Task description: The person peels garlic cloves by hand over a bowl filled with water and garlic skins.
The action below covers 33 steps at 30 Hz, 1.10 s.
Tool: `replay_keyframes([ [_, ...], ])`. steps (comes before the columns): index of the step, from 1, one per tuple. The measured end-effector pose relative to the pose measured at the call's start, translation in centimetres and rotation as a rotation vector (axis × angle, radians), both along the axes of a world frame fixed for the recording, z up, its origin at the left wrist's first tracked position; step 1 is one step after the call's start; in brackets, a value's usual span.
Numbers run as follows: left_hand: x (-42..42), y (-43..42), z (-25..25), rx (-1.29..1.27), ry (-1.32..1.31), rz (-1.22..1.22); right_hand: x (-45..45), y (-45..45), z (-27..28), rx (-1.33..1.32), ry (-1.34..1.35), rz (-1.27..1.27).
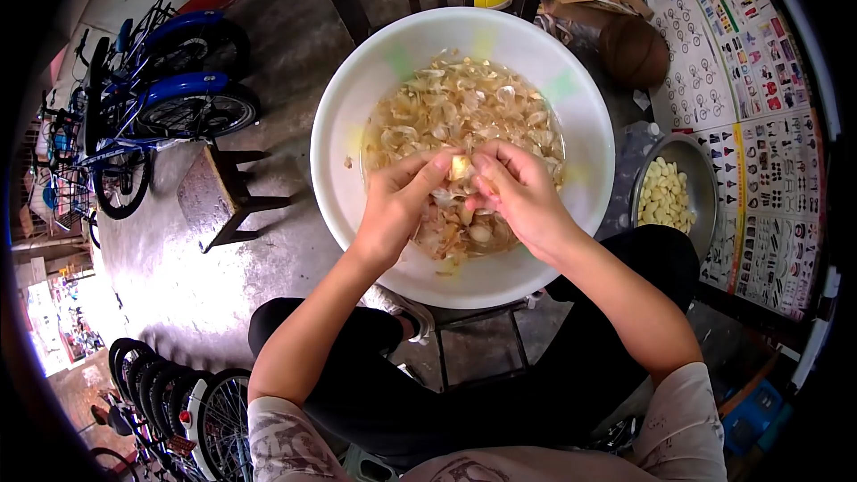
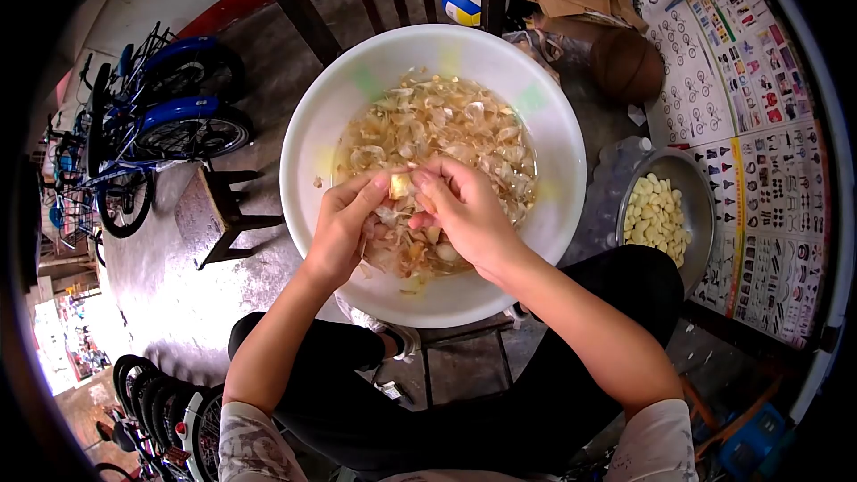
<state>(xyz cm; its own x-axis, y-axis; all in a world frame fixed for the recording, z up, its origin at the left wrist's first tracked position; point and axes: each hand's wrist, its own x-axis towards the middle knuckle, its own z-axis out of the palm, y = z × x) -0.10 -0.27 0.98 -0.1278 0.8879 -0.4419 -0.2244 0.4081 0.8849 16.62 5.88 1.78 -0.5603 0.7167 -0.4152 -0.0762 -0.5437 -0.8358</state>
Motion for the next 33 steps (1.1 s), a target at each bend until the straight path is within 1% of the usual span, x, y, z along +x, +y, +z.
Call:
replay_keyframes([
  [1,0.2,0.1,0.1,0.070,0.000,-0.003,0.1,0.1,-0.1,-0.002,0.014,0.016],
  [2,0.3,0.1,0.3,0.071,0.000,-0.003,0.2,0.2,-0.2,-0.004,0.028,0.032],
  [4,0.4,0.1,0.6,0.297,0.333,-0.055,0.3,0.3,-0.3,-0.049,0.057,0.012],
  [5,0.2,0.1,0.5,0.296,0.333,-0.055,0.3,0.3,-0.4,-0.094,0.085,-0.008],
  [7,-0.2,0.0,0.2,0.543,0.641,-0.232,0.2,0.3,-0.1,-0.079,0.075,0.008],
  [9,-0.1,0.1,0.3,0.592,0.690,-0.225,0.4,0.4,0.0,-0.062,0.064,0.019],
  [11,0.0,0.1,0.3,0.637,0.740,-0.216,0.7,0.4,-0.4,-0.042,0.089,0.114],
  [12,0.0,0.0,0.2,0.649,0.765,-0.199,0.6,0.4,-0.4,-0.043,0.089,0.114],
  [14,0.1,-0.2,0.4,0.659,0.787,-0.183,0.6,0.4,-0.5,0.060,0.060,0.131],
  [15,0.1,-0.4,1.0,0.558,0.756,-0.199,0.6,0.4,-0.4,0.059,0.059,0.131],
  [16,0.2,-0.5,1.4,0.458,0.725,-0.214,0.6,0.4,-0.1,0.222,-0.006,0.149],
  [17,0.2,-0.4,1.2,0.458,0.725,-0.214,0.5,0.4,0.1,0.384,-0.072,0.166],
  [19,0.3,-0.2,0.5,0.536,0.538,-0.165,0.4,0.6,0.6,0.378,-0.067,0.164],
  [20,0.5,-0.3,0.7,0.537,0.536,-0.168,0.4,0.7,0.7,0.372,-0.062,0.161],
  [21,0.6,-0.6,1.0,0.365,0.405,-0.113,0.4,0.6,0.6,0.372,-0.062,0.158],
  [22,0.8,-0.8,1.1,0.194,0.274,-0.058,0.4,0.6,0.5,0.433,-0.089,0.161],
  [23,0.9,-0.9,1.2,0.193,0.275,-0.058,0.4,0.5,0.4,0.493,-0.116,0.165],
  [25,1.2,-0.9,1.1,0.160,0.173,0.014,0.4,0.4,0.7,0.522,-0.140,0.172],
  [27,1.1,-1.0,0.8,0.153,0.163,0.024,0.4,0.4,0.9,0.550,-0.166,0.182],
  [29,1.1,-1.1,0.3,0.146,0.153,0.033,0.6,0.5,0.9,0.719,-0.214,0.231],
  [30,1.2,-1.1,0.0,0.128,0.016,0.097,0.6,0.4,1.0,0.719,-0.214,0.231],
  [31,1.2,-1.0,-0.1,0.111,-0.122,0.160,0.5,0.4,1.2,0.797,-0.218,0.242],
  [32,1.2,-1.0,0.1,0.111,-0.122,0.158,0.5,0.4,1.3,0.874,-0.222,0.251],
  [33,1.1,-1.0,0.5,0.076,-0.217,0.175,0.5,0.3,1.0,0.875,-0.222,0.250],
])
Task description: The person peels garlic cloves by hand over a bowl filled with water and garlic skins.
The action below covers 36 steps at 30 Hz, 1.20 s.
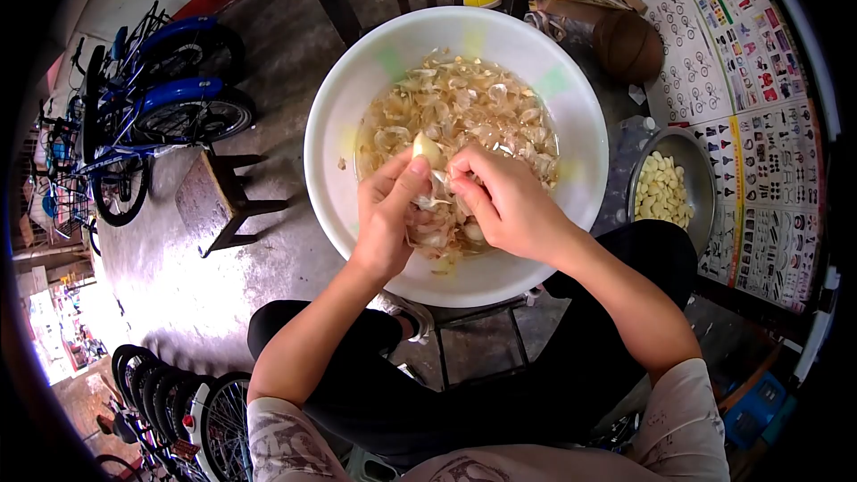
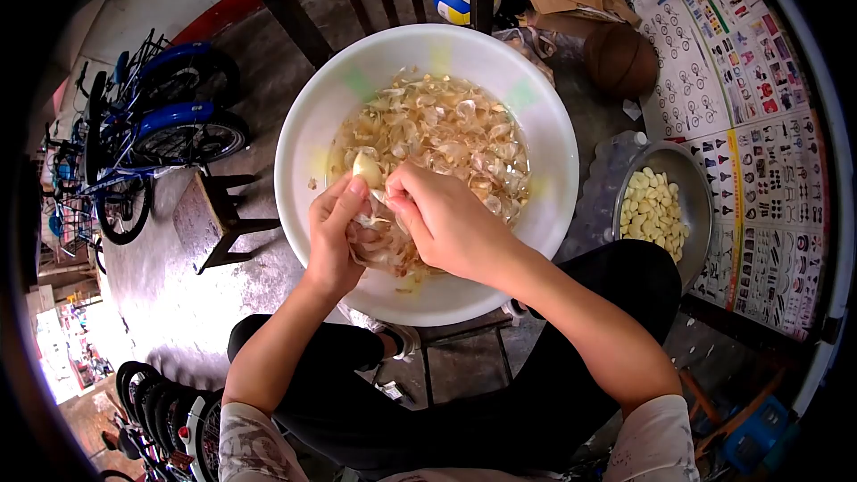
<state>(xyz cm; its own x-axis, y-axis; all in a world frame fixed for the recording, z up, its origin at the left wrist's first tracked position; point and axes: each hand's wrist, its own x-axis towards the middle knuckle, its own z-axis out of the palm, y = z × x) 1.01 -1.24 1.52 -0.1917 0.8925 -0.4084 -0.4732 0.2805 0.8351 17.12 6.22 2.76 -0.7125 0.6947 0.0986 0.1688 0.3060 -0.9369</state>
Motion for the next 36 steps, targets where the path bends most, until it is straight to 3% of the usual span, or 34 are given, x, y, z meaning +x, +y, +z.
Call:
replay_keyframes([
  [3,-0.3,0.0,-0.4,-0.016,-0.136,0.014,-0.1,-0.1,-0.6,0.137,0.020,0.000],
  [5,-0.3,0.0,-0.4,-0.005,-0.173,0.021,0.1,0.2,0.2,-0.035,-0.016,-0.024],
  [7,0.0,0.2,0.2,-0.023,0.121,0.033,0.5,0.9,-0.2,-0.013,0.001,-0.081],
  [8,0.0,0.2,0.1,-0.023,0.120,0.034,0.7,1.2,-0.3,0.008,0.019,-0.138],
  [10,0.0,0.3,-0.3,0.135,0.585,0.007,0.8,1.8,-0.2,0.035,-0.013,-0.206],
  [13,0.2,0.3,-0.3,0.260,0.769,0.024,0.8,2.3,-0.2,0.087,-0.039,-0.291],
  [18,0.2,0.1,0.1,0.281,0.896,-0.012,0.8,2.4,0.3,0.484,-0.075,-0.301],
  [22,0.2,0.2,0.1,0.239,0.919,-0.007,0.5,1.7,0.1,0.411,-0.036,-0.251],
  [24,0.3,0.2,-0.2,0.295,0.970,0.003,0.0,1.0,-0.2,0.086,0.011,-0.205],
  [26,0.2,0.1,-0.7,0.351,1.023,0.013,-0.5,0.6,-0.7,0.028,0.032,-0.236],
  [27,0.0,0.1,-1.1,0.433,1.177,0.027,-0.5,0.5,-0.9,-0.030,0.053,-0.265],
  [28,-0.1,0.0,-1.3,0.516,1.332,0.042,-0.5,0.4,-0.7,-0.031,0.053,-0.265],
  [31,-0.6,0.2,-1.7,0.622,1.477,0.035,-0.4,0.2,-0.5,0.001,0.051,-0.277],
  [36,-0.7,0.4,-1.8,0.676,1.577,0.009,-0.2,0.2,-0.6,0.016,0.031,-0.294],
])
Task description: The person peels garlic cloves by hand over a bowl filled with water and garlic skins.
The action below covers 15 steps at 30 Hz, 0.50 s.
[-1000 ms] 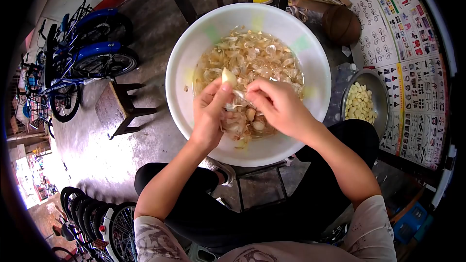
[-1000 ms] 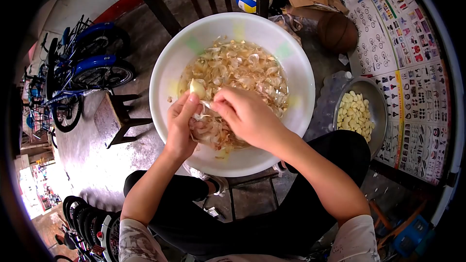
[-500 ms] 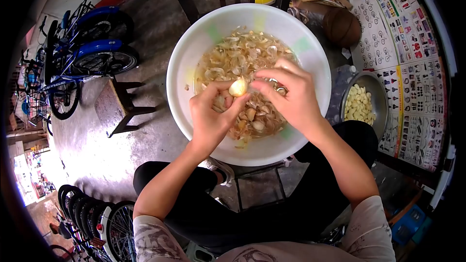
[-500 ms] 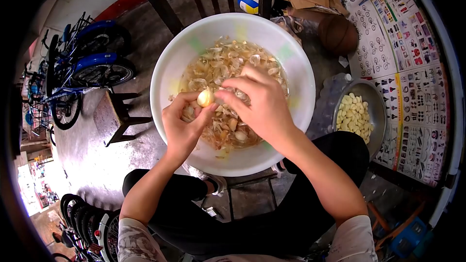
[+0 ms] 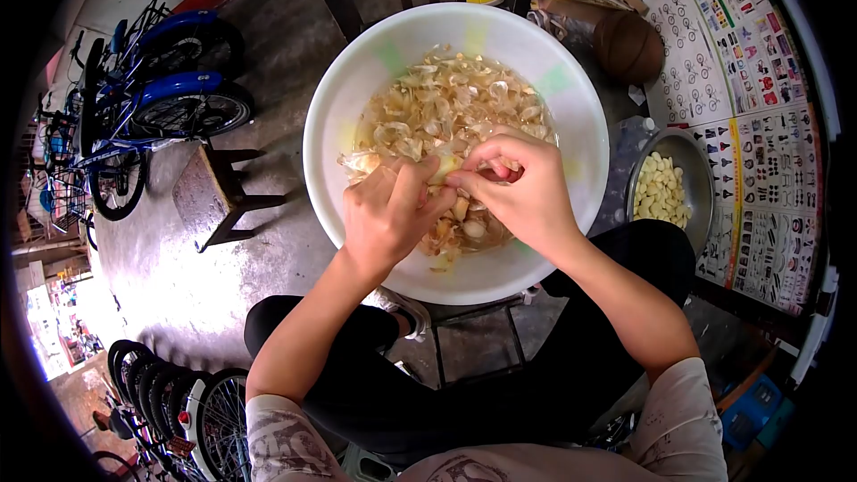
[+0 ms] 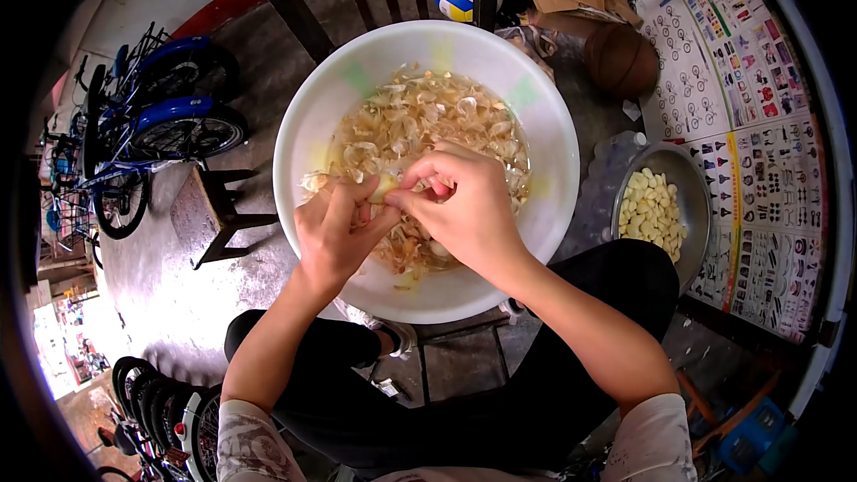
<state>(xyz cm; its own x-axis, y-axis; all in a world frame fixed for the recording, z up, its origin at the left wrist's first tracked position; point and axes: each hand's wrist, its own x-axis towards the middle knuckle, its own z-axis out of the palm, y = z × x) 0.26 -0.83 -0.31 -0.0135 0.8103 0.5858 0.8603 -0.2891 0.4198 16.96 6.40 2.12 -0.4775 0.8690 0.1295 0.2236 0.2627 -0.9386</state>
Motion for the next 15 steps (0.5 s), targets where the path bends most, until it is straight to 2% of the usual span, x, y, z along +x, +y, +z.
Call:
replay_keyframes([
  [9,-0.05,0.07,0.07,0.000,0.072,-0.017,-0.31,-0.21,0.48,-0.086,0.058,-0.044],
  [15,-0.09,0.07,0.16,0.004,0.094,-0.020,-0.04,-0.11,0.14,-0.011,0.019,-0.022],
])
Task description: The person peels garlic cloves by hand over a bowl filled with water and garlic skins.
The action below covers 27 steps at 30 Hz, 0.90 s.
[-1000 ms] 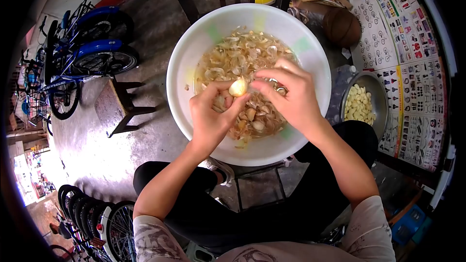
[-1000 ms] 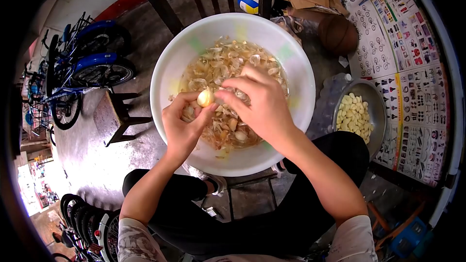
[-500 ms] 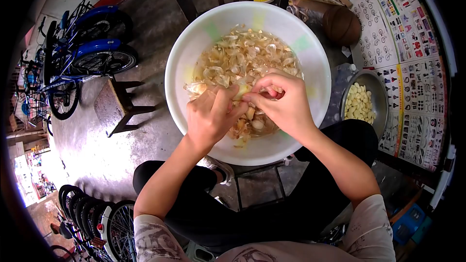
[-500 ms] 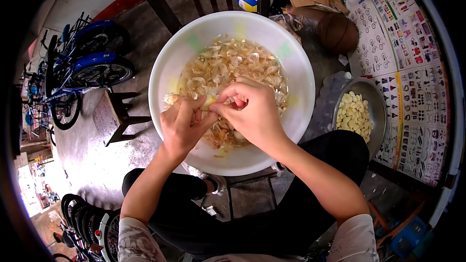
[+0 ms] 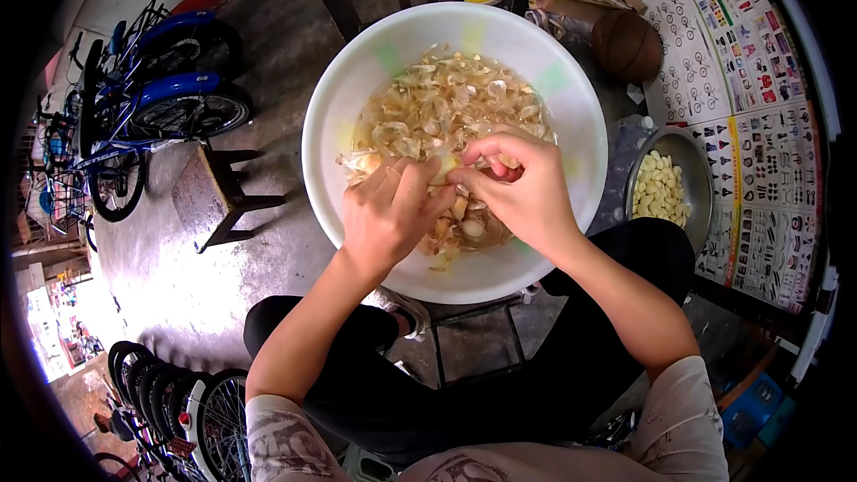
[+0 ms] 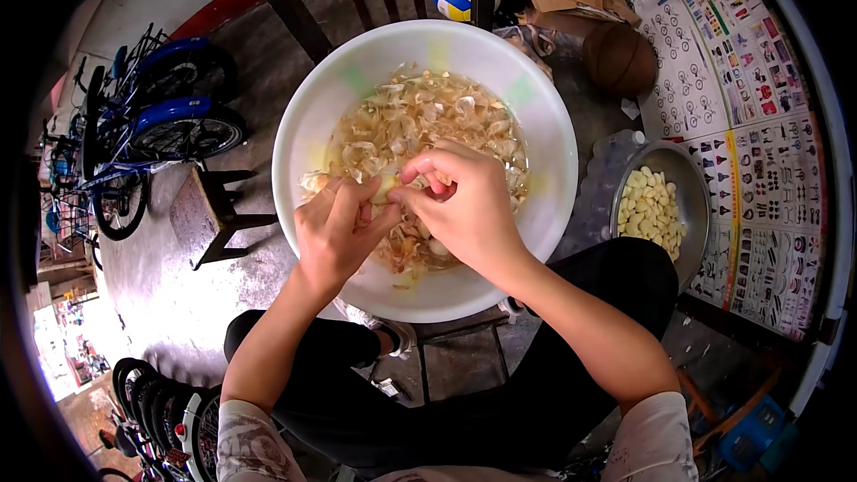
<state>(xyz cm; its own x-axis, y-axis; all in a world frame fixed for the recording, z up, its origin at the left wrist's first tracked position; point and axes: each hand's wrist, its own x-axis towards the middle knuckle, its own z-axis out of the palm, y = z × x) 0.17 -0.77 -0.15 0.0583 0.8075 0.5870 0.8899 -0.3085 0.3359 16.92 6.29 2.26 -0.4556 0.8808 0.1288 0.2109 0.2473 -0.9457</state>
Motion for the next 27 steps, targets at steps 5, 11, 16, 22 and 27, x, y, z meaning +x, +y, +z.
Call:
replay_keyframes([
  [5,0.0,-0.1,0.1,-0.028,0.013,0.007,0.1,0.1,0.2,-0.014,-0.083,0.062],
  [11,-0.1,0.2,1.6,-0.375,-0.424,-0.012,0.3,0.6,-0.3,-0.029,-0.027,0.189],
  [16,-0.4,0.7,2.1,-0.741,-1.254,-0.037,0.3,0.6,1.3,-0.405,0.077,0.207],
  [22,-0.5,0.7,2.8,-0.884,-1.276,-0.107,0.9,1.3,0.8,-0.087,-0.066,0.324],
  [27,-0.7,0.7,3.2,-1.135,-1.329,-0.138,0.7,1.2,0.3,0.104,-0.022,0.293],
])
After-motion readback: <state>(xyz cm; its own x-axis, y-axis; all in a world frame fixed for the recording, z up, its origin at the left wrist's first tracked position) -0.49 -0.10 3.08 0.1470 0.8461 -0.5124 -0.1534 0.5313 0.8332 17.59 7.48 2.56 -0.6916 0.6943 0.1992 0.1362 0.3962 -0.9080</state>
